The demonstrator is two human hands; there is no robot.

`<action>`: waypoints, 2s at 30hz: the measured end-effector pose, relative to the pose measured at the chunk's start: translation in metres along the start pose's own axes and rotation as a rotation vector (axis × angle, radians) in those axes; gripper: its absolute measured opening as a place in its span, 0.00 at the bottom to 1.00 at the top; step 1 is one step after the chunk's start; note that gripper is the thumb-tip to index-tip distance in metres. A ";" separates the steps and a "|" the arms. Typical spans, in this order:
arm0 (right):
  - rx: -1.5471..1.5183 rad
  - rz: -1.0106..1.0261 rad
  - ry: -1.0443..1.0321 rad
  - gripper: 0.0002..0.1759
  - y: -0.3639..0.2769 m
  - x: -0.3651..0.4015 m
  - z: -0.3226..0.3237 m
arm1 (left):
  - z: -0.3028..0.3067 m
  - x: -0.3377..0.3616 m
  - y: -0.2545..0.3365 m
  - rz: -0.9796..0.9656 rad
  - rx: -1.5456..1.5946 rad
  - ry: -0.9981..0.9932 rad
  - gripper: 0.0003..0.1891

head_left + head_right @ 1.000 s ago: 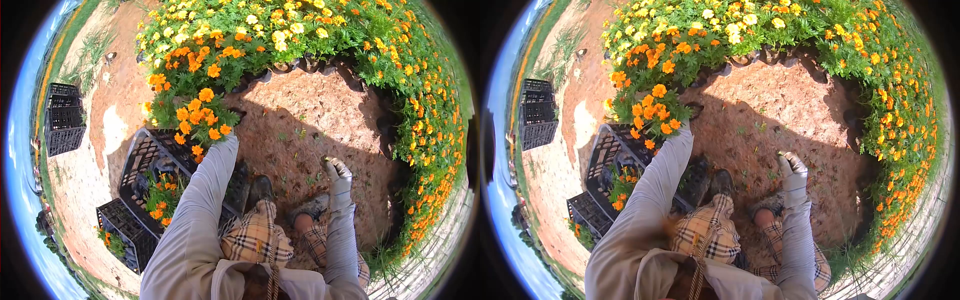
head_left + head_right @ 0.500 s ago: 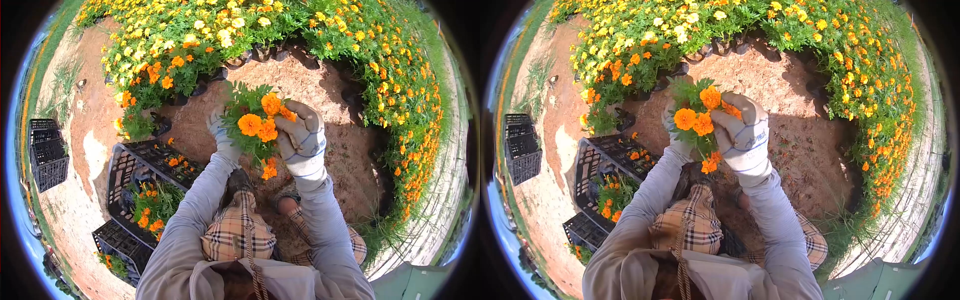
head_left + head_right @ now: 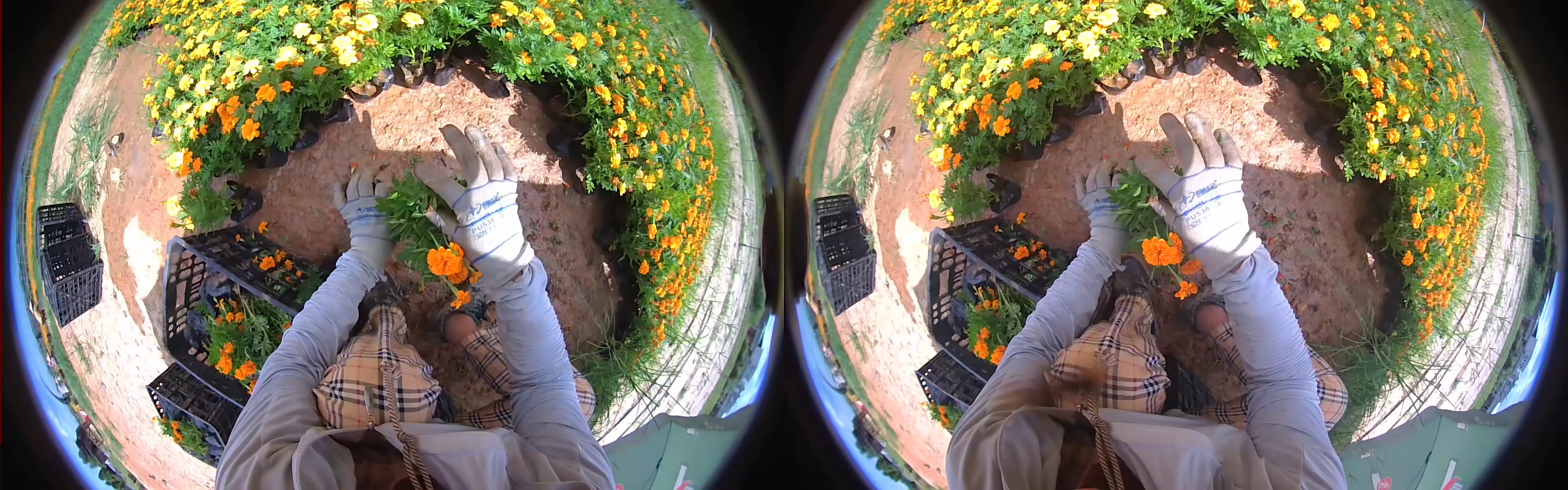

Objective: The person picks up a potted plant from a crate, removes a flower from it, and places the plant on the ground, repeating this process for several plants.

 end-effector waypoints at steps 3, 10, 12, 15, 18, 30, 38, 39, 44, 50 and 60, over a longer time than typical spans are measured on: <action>0.057 0.074 0.059 0.26 0.004 0.005 -0.020 | -0.005 0.005 -0.001 0.011 -0.013 -0.131 0.13; -1.573 -0.908 0.632 0.18 0.087 0.024 -0.023 | -0.028 0.027 -0.024 0.186 0.025 -0.327 0.18; -1.176 -0.774 0.425 0.16 0.117 0.038 -0.023 | -0.034 0.034 -0.030 0.256 0.105 -0.460 0.19; -0.089 -0.358 0.242 0.18 0.092 0.038 -0.010 | -0.035 0.038 -0.034 0.302 0.159 -0.552 0.20; -0.268 -0.158 0.395 0.14 0.036 0.027 0.020 | -0.035 0.037 -0.035 0.305 0.171 -0.583 0.21; -1.272 -0.396 0.378 0.11 0.002 0.032 -0.022 | -0.015 0.016 -0.040 0.349 -0.032 -0.447 0.20; -1.276 -0.710 0.274 0.12 0.064 0.075 -0.021 | 0.191 -0.019 -0.105 0.105 0.397 -0.577 0.18; -1.268 -0.729 0.221 0.12 0.065 0.085 -0.028 | 0.220 -0.014 -0.125 0.127 0.308 -0.645 0.18; -1.320 -0.827 0.165 0.12 0.055 0.101 -0.045 | 0.298 0.035 -0.189 0.165 -0.469 -0.940 0.17; -1.255 -0.783 0.118 0.11 0.042 0.099 -0.042 | 0.329 0.114 -0.212 0.455 -0.960 -1.017 0.17; -1.169 -0.857 0.033 0.10 0.065 0.137 -0.064 | 0.255 0.396 -0.326 1.038 -0.631 -0.437 0.28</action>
Point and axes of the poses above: each hand's wrist, its own x-axis away from the middle knuckle, its own z-axis out of the back of the hand, y = z × x, the point moved 6 cm from there along -x, towards the middle knuckle, and after that the axes turned 8 degrees about x, right-handed, at the moved point
